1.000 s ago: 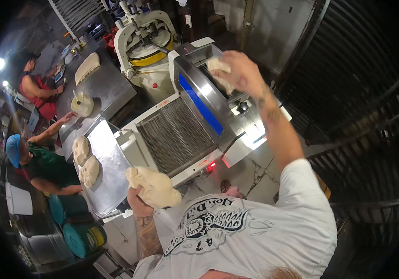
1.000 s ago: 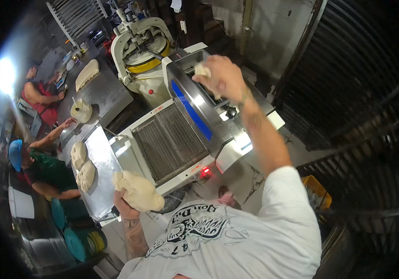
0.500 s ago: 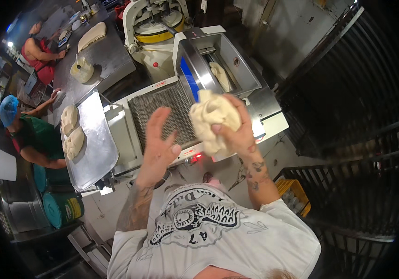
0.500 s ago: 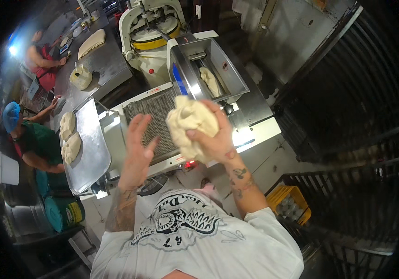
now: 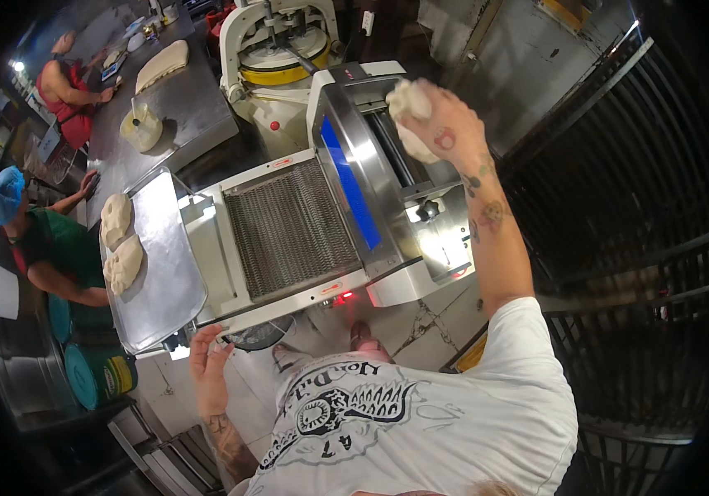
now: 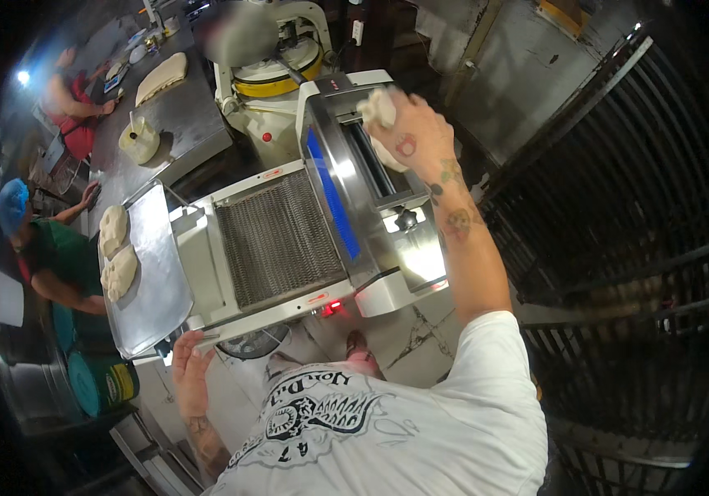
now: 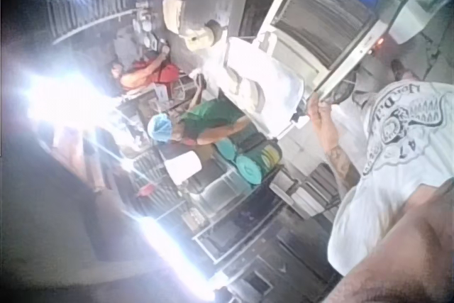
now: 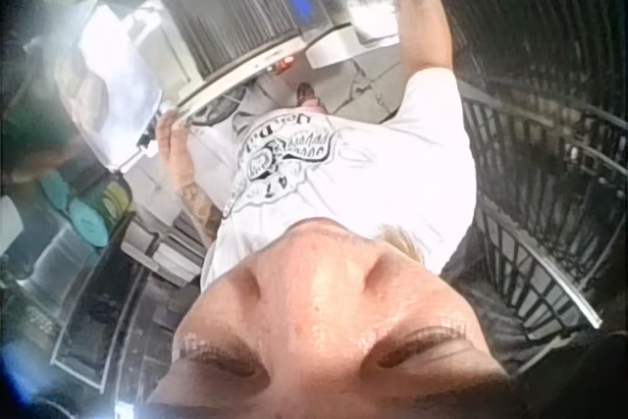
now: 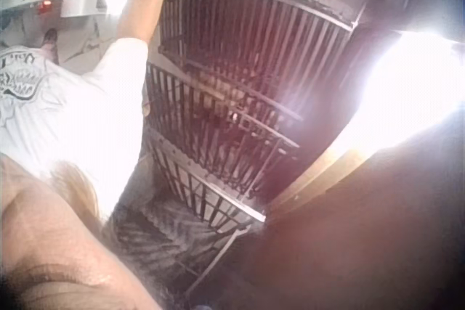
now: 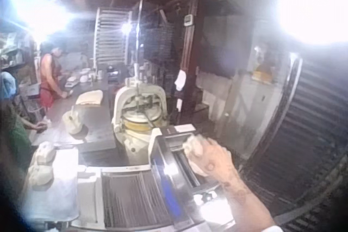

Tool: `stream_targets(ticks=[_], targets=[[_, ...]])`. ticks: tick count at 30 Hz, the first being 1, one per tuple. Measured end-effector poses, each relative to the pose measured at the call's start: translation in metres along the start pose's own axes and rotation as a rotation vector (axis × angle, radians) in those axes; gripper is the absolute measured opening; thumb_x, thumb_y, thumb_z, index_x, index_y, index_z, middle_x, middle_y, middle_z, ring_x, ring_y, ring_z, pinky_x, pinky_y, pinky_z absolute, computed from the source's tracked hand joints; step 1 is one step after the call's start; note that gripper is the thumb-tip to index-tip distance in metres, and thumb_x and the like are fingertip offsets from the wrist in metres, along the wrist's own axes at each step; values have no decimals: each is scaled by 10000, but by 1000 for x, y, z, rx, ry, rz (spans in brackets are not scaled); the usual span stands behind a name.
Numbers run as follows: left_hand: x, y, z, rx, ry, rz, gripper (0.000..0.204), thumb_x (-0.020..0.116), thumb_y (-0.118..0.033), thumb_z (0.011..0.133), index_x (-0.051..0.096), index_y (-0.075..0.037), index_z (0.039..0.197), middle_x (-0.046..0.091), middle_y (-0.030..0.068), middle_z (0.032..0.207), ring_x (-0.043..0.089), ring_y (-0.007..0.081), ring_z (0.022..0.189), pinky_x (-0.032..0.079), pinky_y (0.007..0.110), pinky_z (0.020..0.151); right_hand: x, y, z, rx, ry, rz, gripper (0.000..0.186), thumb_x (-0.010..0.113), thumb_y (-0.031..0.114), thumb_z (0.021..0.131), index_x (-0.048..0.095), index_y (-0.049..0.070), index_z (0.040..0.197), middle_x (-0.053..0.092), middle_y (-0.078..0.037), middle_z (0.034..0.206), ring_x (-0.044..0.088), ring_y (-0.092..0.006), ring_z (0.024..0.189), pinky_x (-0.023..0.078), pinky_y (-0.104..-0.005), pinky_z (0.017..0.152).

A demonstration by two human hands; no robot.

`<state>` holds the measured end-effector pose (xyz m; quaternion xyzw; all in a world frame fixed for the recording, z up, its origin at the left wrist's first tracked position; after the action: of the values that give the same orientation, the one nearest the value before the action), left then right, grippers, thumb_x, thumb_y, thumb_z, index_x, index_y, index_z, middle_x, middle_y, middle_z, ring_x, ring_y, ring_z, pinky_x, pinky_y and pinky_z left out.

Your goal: The person scoops flour from bins into a bucket, weighs it on a hanging scale, adds other ingredients from containers weighed on a digital scale, mixes the ingredients in a basin by hand, and feeds portions of dough into a machine.

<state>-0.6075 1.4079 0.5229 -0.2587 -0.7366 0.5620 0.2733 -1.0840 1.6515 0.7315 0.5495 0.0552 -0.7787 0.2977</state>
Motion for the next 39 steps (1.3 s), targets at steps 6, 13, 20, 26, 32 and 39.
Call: stream_targets(ticks=[6, 13, 20, 26, 32, 39], targets=[[-122, -40, -3, 90, -186, 299, 313, 565, -70, 961, 550, -25, 1271, 593, 61, 1224, 536, 145, 1168, 481, 312, 954, 5, 39, -30, 102, -178, 342, 371, 674, 279, 911, 663, 81, 1224, 694, -157, 1163, 696, -279, 1023, 534, -351, 887], [-240, -81, 107, 622, -386, 894, 610, 789, -178, 786, 535, -85, 1332, 466, 188, 1372, 486, 343, 1277, 398, 445, 1059, 167, 281, -147, -107, 602, 925, 321, 678, 186, 949, 662, 26, 1227, 703, -85, 1110, 640, -133, 1017, 501, -281, 910], [-256, -72, 188, 607, -356, 1279, 713, 818, -320, 731, 496, -201, 1357, 465, 163, 1342, 466, 342, 1263, 352, 541, 1022, 328, 539, -120, -246, 625, 874, 545, 705, 350, 899, 598, -43, 1261, 695, -189, 1133, 669, -250, 1044, 513, -335, 896], [-268, -58, 217, 613, -347, 1202, 359, 711, -223, 833, 546, -173, 1148, 555, 96, 1143, 576, 305, 1035, 418, 503, 826, 424, 627, -58, -77, 442, 578, 750, 755, 505, 788, 602, -85, 1224, 698, -217, 1104, 674, -322, 1054, 514, -363, 916], [-295, -56, 231, 580, -343, 792, 272, 649, -238, 900, 577, -102, 1124, 597, 132, 1082, 614, 352, 971, 479, 470, 786, 491, 655, -58, 125, 652, 641, 560, 836, 375, 663, 692, -25, 1029, 702, -164, 912, 664, -281, 787, 529, -363, 758], [-331, -34, 246, 575, -414, 608, 339, 549, -311, 988, 555, -32, 1180, 623, 221, 990, 626, 381, 948, 492, 452, 818, 332, 739, -90, -540, 284, 831, 530, 779, 268, 670, 626, 40, 1123, 690, -169, 944, 668, -354, 867, 531, -419, 831]])
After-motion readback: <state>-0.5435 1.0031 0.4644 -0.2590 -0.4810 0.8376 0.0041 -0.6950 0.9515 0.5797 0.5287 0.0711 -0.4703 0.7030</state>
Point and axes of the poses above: each hand's wrist, its own z-axis towards the middle knuckle, its own x-axis out of the palm, y = z × x, the point moved 10 cm from there along z, towards the middle knuckle
